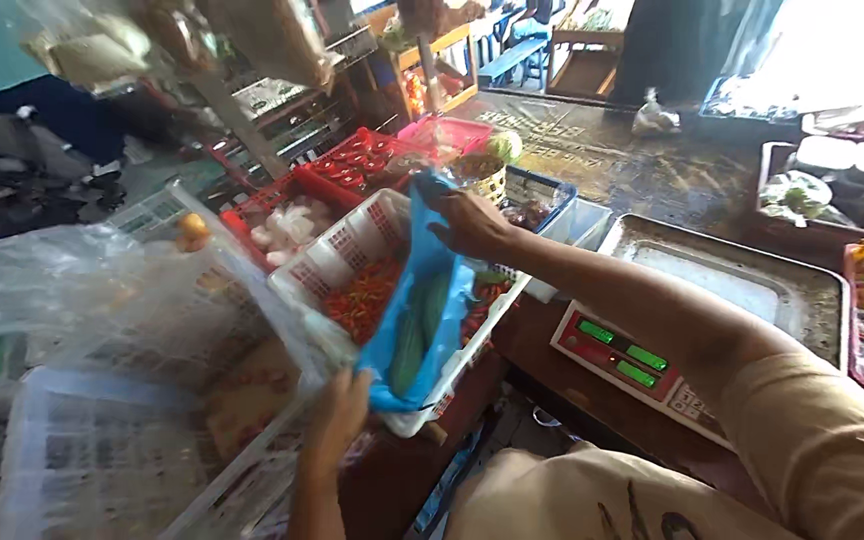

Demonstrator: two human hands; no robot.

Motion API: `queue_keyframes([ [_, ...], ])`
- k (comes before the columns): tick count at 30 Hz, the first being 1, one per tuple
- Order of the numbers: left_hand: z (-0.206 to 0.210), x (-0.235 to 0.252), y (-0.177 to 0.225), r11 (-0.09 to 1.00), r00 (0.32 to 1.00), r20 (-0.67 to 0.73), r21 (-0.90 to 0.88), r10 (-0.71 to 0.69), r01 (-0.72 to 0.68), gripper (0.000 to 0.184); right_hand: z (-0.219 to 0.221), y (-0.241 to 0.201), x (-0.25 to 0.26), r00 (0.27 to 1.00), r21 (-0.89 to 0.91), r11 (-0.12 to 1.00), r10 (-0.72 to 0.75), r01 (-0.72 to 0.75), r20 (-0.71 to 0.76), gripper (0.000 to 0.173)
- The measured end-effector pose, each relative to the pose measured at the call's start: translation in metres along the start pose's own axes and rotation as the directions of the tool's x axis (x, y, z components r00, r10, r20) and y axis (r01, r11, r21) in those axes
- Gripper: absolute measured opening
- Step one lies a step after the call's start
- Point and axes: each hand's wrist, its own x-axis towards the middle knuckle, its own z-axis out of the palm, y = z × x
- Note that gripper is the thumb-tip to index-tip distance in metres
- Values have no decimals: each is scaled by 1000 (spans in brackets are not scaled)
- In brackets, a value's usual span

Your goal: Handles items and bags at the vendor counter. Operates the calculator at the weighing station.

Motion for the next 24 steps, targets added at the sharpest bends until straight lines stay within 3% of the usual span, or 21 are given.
queue_keyframes([
  [2,-3,0,4,927,944,-287,-284,163,-246,34,-26,-11,3,994,18,998,-53,55,-96,32],
  [4,-15,2,19,705,864,-473,-553,173,-444,19,-65,-19,0,972,-15,994,-108,107,-210,31],
  [7,-39,13,37,420,805,-537,-688,252,-591,12,-129,-23,-14,923,-113,982,-180,150,-339,36],
  [9,-50,25,61,346,734,-546,-652,404,-675,15,-172,-14,-23,907,-200,974,-175,103,-383,45],
  [12,-61,39,135,431,676,-480,-528,559,-732,19,-227,15,-45,887,-292,956,-133,-2,-443,30],
  [14,-56,12,213,610,743,-394,-424,542,-670,20,-257,35,-66,897,-322,937,-23,-134,-441,29],
  [15,-47,10,242,642,765,-356,-417,536,-644,19,-271,49,-74,898,-340,922,21,-187,-439,30],
  [18,-4,46,296,578,787,-241,-563,568,-590,7,-310,101,-90,902,-378,864,172,-332,-396,39],
  [20,28,68,335,578,786,-197,-579,585,-575,12,-330,136,-93,874,-357,842,239,-404,-423,39],
  [24,84,132,409,588,722,-101,-509,684,-629,31,-355,197,-82,770,-323,735,409,-596,-490,42],
])
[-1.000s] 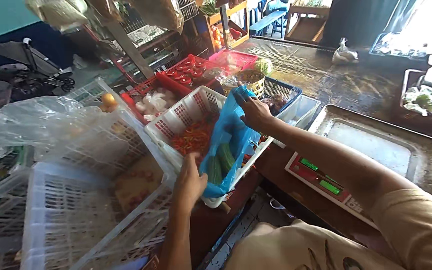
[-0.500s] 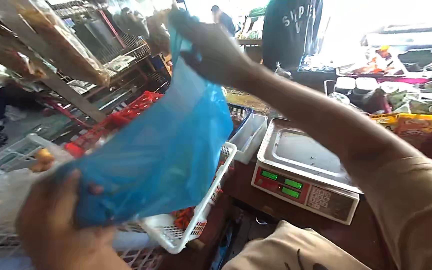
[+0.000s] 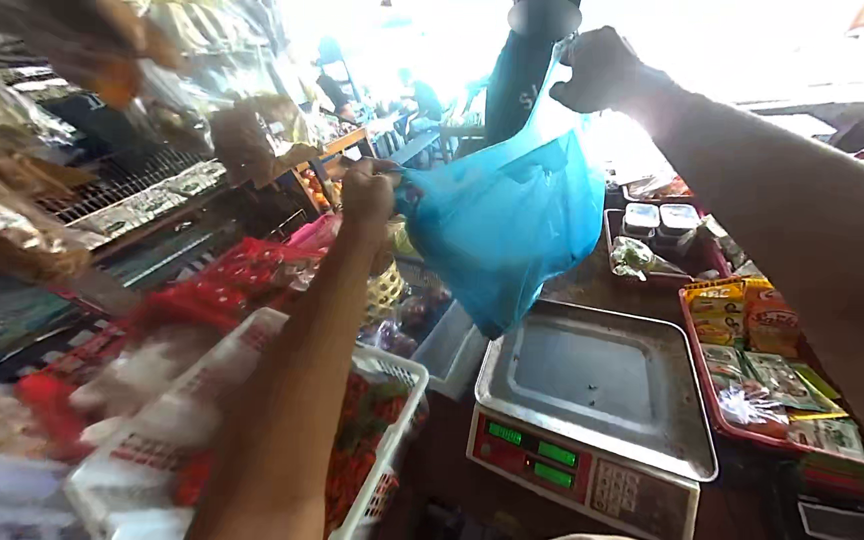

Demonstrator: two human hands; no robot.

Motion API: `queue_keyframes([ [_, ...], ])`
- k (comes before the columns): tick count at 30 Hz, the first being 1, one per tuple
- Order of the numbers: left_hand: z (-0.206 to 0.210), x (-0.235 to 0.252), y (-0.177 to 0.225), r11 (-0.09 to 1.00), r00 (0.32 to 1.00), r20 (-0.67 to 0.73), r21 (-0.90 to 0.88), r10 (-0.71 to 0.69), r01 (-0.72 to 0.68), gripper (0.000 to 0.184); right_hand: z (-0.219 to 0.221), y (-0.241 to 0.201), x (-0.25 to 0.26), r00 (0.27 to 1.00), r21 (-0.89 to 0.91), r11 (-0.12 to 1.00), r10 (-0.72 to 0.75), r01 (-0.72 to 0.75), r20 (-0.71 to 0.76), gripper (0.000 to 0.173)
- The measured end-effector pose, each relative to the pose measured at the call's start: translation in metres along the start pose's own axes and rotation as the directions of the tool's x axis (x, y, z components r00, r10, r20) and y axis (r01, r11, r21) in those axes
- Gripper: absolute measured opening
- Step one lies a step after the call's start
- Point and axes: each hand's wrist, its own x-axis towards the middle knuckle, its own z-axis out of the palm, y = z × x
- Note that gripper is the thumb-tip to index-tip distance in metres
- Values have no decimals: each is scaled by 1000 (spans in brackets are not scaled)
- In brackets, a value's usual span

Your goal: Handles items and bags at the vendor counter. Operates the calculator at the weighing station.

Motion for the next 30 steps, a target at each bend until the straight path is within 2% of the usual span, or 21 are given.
queue_keyframes([
  [2,28,44,-17,1000,1000,20,-10,-18,19,32,19,21,25,1000,-11,1000,29,-29,1,43],
  [5,63,100,-39,997,1000,-12,80,-24,25,32,63,48,65,994,99,989,106,-106,2,48],
  [9,93,157,-76,982,990,-92,169,106,-89,32,130,76,123,995,265,963,75,-55,-69,45],
  [11,103,174,-104,979,981,-126,163,147,-125,33,162,80,141,993,311,946,108,-89,-46,45],
  [13,111,183,-133,974,985,-93,191,143,-123,31,205,93,157,993,332,936,118,-113,7,43],
  [16,118,183,-180,955,997,14,286,78,-79,28,283,118,167,994,321,941,83,-102,72,40],
  [18,123,182,-206,956,998,54,290,22,-37,28,321,131,162,985,329,933,110,-147,131,43],
  [20,129,178,-217,959,994,101,282,-29,-1,27,332,139,148,961,290,932,152,-217,230,50],
  [22,131,174,-215,931,978,195,365,-67,-9,25,336,149,136,944,187,964,126,-189,305,52],
  [24,132,175,-204,803,930,307,596,-200,-24,25,341,157,128,942,131,985,67,-116,330,48],
  [26,136,179,-201,633,900,308,772,-309,-47,25,324,145,116,897,74,993,53,-95,438,47],
  [28,138,177,-204,548,892,273,836,-359,-36,38,312,125,99,846,-31,997,82,-77,527,52],
  [30,141,172,-207,492,890,230,870,-394,-7,57,314,106,84,848,-131,988,141,-85,510,49],
])
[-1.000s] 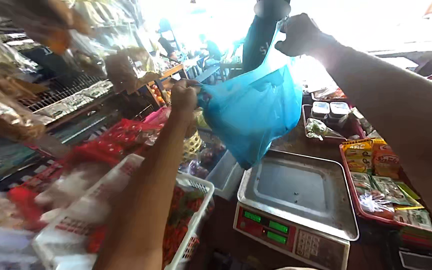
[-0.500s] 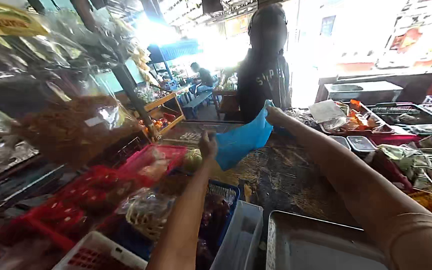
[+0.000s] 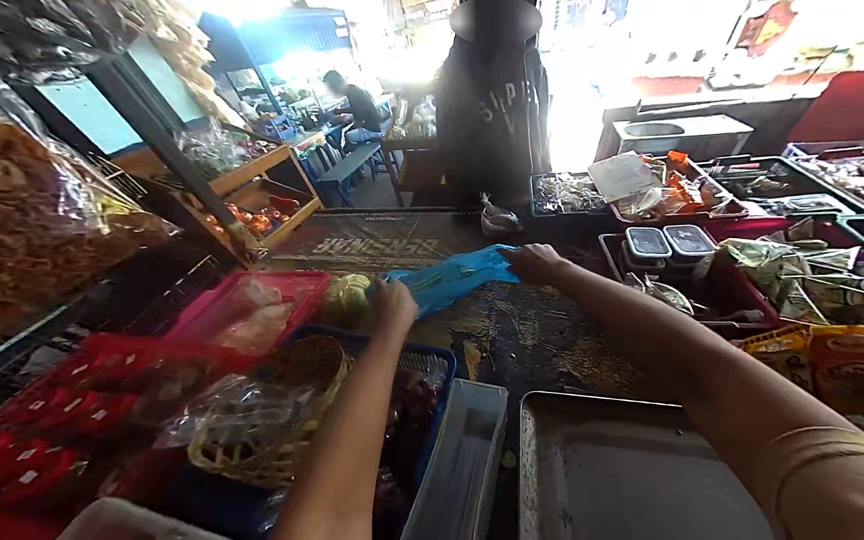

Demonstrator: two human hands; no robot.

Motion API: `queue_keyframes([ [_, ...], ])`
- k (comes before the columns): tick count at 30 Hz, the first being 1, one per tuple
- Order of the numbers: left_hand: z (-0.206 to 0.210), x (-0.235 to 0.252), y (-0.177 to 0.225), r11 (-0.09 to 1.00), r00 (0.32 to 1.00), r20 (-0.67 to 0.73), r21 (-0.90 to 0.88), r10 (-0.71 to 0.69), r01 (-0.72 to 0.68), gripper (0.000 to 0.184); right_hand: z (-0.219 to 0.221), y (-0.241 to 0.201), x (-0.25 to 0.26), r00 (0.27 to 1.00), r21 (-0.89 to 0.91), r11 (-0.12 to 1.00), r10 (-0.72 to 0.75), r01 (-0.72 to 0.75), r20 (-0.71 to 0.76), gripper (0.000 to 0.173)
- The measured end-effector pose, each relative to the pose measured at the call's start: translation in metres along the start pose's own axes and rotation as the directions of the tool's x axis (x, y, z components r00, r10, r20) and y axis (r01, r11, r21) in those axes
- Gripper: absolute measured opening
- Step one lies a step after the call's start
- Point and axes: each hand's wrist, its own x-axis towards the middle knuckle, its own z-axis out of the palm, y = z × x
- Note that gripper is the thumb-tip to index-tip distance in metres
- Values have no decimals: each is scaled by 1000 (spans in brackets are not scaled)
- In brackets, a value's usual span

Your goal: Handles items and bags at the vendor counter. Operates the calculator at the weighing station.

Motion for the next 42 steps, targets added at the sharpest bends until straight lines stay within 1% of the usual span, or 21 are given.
queue_keyframes([
  [4,12,4,4,991,996,4,103,-87,86,80,4,-35,-11,981,28,992,125,-122,-145,44],
  [7,13,3,5,987,995,15,130,-102,99,86,11,-55,-6,968,15,985,172,-172,-181,68],
  [9,17,2,4,974,995,22,209,-94,87,94,19,-55,-5,982,38,989,148,-145,-120,84],
  [11,27,-3,1,947,999,19,319,-49,41,104,33,-46,-11,994,64,992,105,-105,3,77],
  [12,35,-6,-2,937,1000,15,349,16,-21,105,40,-40,-13,990,63,991,114,-119,80,65],
  [14,57,-9,-9,915,961,25,297,277,-272,95,62,-23,-12,971,83,985,131,-150,202,52],
  [16,76,-12,-5,832,865,118,236,487,-501,66,71,-16,-14,961,107,978,153,-181,231,59],
  [17,82,-14,1,802,831,192,223,522,-554,53,70,-16,-17,965,135,970,172,-201,200,63],
  [19,90,-16,12,820,831,261,183,491,-542,48,58,-18,-21,970,186,954,223,-237,91,64],
  [22,91,-13,16,919,915,193,110,354,-379,50,33,-20,-19,971,210,950,240,-232,-13,69],
  [23,88,-13,16,942,935,198,101,295,-319,50,27,-18,-16,975,216,953,223,-214,-21,70],
  [24,84,-14,16,953,942,221,107,254,-282,48,24,-13,-14,984,245,956,175,-161,-37,63],
  [26,78,-19,12,941,929,262,143,262,-305,40,30,8,-10,990,354,933,-24,74,-142,47],
  [28,73,-29,2,912,895,299,142,330,-384,38,43,24,-22,927,413,854,-186,317,-327,35],
  [29,72,-36,-5,897,875,311,124,372,-425,38,50,31,-35,882,407,824,-214,393,-419,30],
  [30,68,-45,-11,883,856,312,90,413,-460,37,48,36,-57,874,412,815,-217,407,-434,27],
  [32,61,-68,-20,850,815,285,-2,505,-526,35,27,39,-127,955,475,839,-161,266,-251,27],
  [34,54,-95,-23,813,775,256,-93,578,-575,33,17,56,-198,992,454,882,-115,122,-43,32],
  [36,42,-129,-20,782,745,236,-194,624,-593,32,19,84,-270,998,455,889,-56,54,-9,33],
  [39,30,-181,-15,734,710,205,-297,674,-611,32,32,131,-384,988,631,774,127,-46,-84,34],
  [42,21,-235,-15,740,707,246,-353,663,-572,37,50,162,-494,885,810,573,433,-124,-172,36],
])
